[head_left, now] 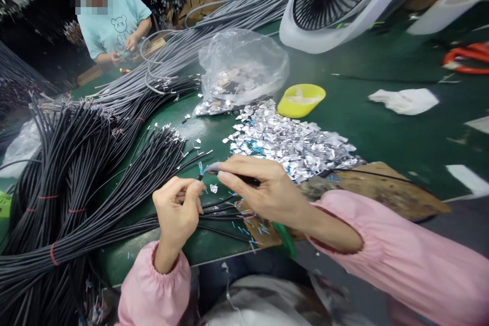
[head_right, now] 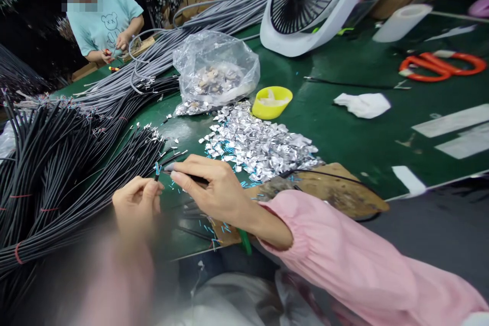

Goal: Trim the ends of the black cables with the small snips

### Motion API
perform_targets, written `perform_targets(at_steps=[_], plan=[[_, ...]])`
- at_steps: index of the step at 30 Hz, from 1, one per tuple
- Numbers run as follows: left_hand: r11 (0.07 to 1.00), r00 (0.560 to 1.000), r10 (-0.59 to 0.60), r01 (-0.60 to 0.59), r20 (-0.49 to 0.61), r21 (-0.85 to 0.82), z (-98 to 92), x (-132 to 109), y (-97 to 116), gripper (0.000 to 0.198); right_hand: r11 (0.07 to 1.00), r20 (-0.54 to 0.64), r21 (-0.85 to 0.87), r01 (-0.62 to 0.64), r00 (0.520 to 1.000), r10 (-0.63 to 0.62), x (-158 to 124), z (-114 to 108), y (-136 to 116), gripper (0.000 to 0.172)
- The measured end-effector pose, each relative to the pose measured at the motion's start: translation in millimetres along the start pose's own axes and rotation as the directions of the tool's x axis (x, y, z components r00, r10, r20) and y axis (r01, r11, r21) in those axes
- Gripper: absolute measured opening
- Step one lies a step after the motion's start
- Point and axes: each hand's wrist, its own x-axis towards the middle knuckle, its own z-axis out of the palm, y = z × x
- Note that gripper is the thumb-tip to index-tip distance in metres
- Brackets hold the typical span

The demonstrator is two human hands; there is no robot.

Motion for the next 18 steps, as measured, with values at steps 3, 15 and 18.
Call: perform_targets(at_steps=[3,15,18], plan=[[0.986,0.987,-0.121,0.132,0.11,-0.101,-2.6,2.0,2.1,0.035,1.0,0.009,0.018,-0.009,1.0,0.009,0.7,-0.8,-0.2,0.018],[0.966,0.981,0.19,-0.195,0.045,0.167,5.7,0.9,-0.7,0.009,0.884,0.132,0.267,-0.384,0.923,0.361,5.3,0.9,0.3,0.037],[0.974,0.981,0.17,-0.181,0.089,0.137,5.0,3.6,-1.7,0.013,0.789,0.346,0.399,-0.467,0.874,0.342,5.4,0.4,2.3,0.036]])
